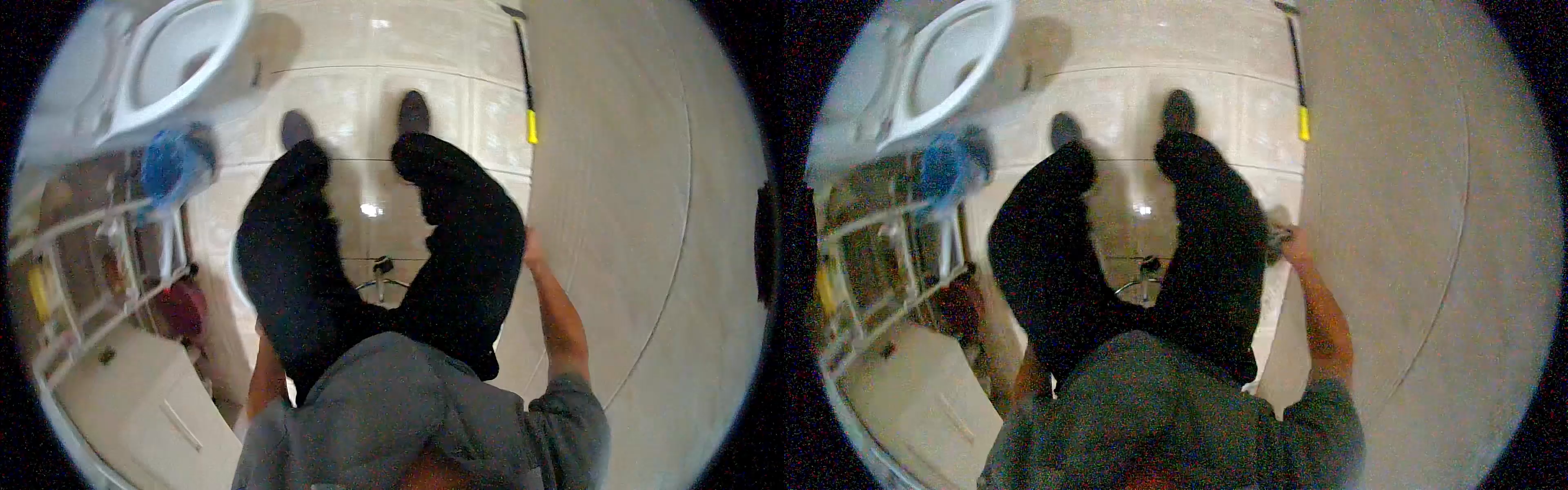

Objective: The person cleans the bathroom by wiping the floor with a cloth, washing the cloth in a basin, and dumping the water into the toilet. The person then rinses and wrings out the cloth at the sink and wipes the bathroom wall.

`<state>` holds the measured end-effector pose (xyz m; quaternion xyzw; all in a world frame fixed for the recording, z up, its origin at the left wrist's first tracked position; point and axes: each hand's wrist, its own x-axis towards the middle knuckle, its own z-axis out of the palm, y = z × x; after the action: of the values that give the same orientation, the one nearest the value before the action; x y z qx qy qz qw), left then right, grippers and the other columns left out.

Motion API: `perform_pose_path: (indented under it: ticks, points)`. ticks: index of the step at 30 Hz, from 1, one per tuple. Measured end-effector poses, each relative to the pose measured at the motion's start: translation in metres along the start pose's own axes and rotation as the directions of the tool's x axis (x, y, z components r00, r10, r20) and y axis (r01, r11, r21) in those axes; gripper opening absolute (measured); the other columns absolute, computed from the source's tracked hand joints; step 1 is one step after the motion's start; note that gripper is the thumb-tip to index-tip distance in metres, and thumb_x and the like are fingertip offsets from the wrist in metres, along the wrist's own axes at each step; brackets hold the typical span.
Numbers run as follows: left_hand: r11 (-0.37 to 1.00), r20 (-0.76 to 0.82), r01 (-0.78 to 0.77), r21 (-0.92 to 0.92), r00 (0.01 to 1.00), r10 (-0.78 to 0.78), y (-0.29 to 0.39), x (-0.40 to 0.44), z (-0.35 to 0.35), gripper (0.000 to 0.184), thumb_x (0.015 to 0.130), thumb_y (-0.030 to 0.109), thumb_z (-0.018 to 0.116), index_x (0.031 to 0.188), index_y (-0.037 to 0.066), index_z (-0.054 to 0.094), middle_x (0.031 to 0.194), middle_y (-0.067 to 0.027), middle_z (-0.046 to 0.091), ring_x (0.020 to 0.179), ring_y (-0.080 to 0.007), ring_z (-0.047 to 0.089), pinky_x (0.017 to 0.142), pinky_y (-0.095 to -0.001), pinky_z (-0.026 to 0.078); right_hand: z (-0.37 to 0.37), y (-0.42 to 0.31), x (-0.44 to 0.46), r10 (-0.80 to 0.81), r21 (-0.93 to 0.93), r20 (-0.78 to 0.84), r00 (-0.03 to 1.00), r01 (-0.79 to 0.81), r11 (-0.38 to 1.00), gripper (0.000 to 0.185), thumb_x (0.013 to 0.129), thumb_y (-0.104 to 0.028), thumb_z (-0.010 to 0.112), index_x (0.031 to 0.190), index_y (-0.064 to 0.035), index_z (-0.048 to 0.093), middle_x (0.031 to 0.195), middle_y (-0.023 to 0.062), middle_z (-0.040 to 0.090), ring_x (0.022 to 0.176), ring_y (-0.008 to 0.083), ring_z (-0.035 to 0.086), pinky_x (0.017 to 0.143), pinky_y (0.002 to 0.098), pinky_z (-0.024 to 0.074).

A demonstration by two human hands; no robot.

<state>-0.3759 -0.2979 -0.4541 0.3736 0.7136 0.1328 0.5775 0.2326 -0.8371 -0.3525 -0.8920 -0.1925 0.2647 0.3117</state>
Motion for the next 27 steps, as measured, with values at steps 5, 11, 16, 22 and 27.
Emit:
perform_pose_path:
  ticks: [5, 11, 16, 22, 27]
  points:
    - [0.980, 0.112, -0.052, -0.195, 0.991, 0.075, 0.068, 0.022, 0.014, 0.022, 0.090, 0.023, 0.059, 0.097, 0.002, 0.061, 0.084, -0.0061, 0.061, 0.072, -0.0207, 0.058, 0.059, -0.0389, 0.047, 0.006, 0.006, -0.013, 0.192, -0.106, -0.061, 0.980, -0.197, 0.975, 0.042, 0.075, -0.006, 0.068, 0.116, -0.0022, 0.061, 0.103, 0.0154, 0.063, 0.096, 0.0254, 0.061, 0.081, 0.0399, 0.0523]
    - [0.979, 0.066, -0.020, -0.202, 0.997, 0.034, 0.203, 0.078, 0.036, 0.040, 0.095, 0.036, 0.056, 0.115, 0.002, 0.062, 0.105, -0.0143, 0.066, 0.089, -0.0223, 0.064, 0.076, -0.0341, 0.051, -0.021, -0.029, -0.033, 0.307, -0.219, -0.005, 0.952, -0.300, 0.928, 0.044, 0.077, -0.004, 0.065, 0.121, -0.0022, 0.057, 0.111, 0.0154, 0.061, 0.104, 0.0267, 0.059, 0.088, 0.0403, 0.0493]
    - [0.955, 0.153, -0.146, -0.258, 0.970, 0.190, 0.274, 0.106, 0.080, 0.060, 0.095, 0.048, 0.057, 0.120, -0.006, 0.057, 0.101, -0.0137, 0.064, 0.087, -0.0194, 0.058, 0.074, -0.0334, 0.049, -0.074, -0.056, -0.007, 0.233, -0.243, -0.070, 0.970, -0.244, 0.939, 0.046, 0.080, -0.002, 0.063, 0.125, -0.0022, 0.055, 0.117, 0.0154, 0.059, 0.110, 0.0278, 0.057, 0.094, 0.0407, 0.0468]
    - [0.923, 0.164, -0.384, -0.025, 0.909, 0.383, 0.332, 0.126, 0.130, 0.047, 0.089, 0.045, 0.063, 0.085, -0.001, 0.071, 0.078, -0.0099, 0.066, 0.075, -0.0187, 0.059, 0.072, -0.0309, 0.046, -0.135, -0.156, 0.111, 0.012, -0.311, -0.070, 0.997, -0.034, 0.950, 0.048, 0.083, 0.000, 0.060, 0.130, -0.0021, 0.051, 0.125, 0.0155, 0.058, 0.118, 0.0291, 0.055, 0.102, 0.0411, 0.0439]
    - [0.850, 0.252, -0.496, 0.178, 0.858, 0.448, 0.353, 0.185, 0.183, 0.043, 0.084, 0.046, 0.063, 0.080, 0.004, 0.072, 0.077, -0.0101, 0.068, 0.077, -0.0187, 0.062, 0.075, -0.0321, 0.047, -0.125, -0.296, 0.210, -0.332, -0.346, -0.159, 0.930, 0.262, 0.901, 0.037, 0.076, 0.002, 0.056, 0.112, 0.0018, 0.060, 0.098, 0.0086, 0.065, 0.093, 0.0197, 0.061, 0.084, 0.0335, 0.0493]
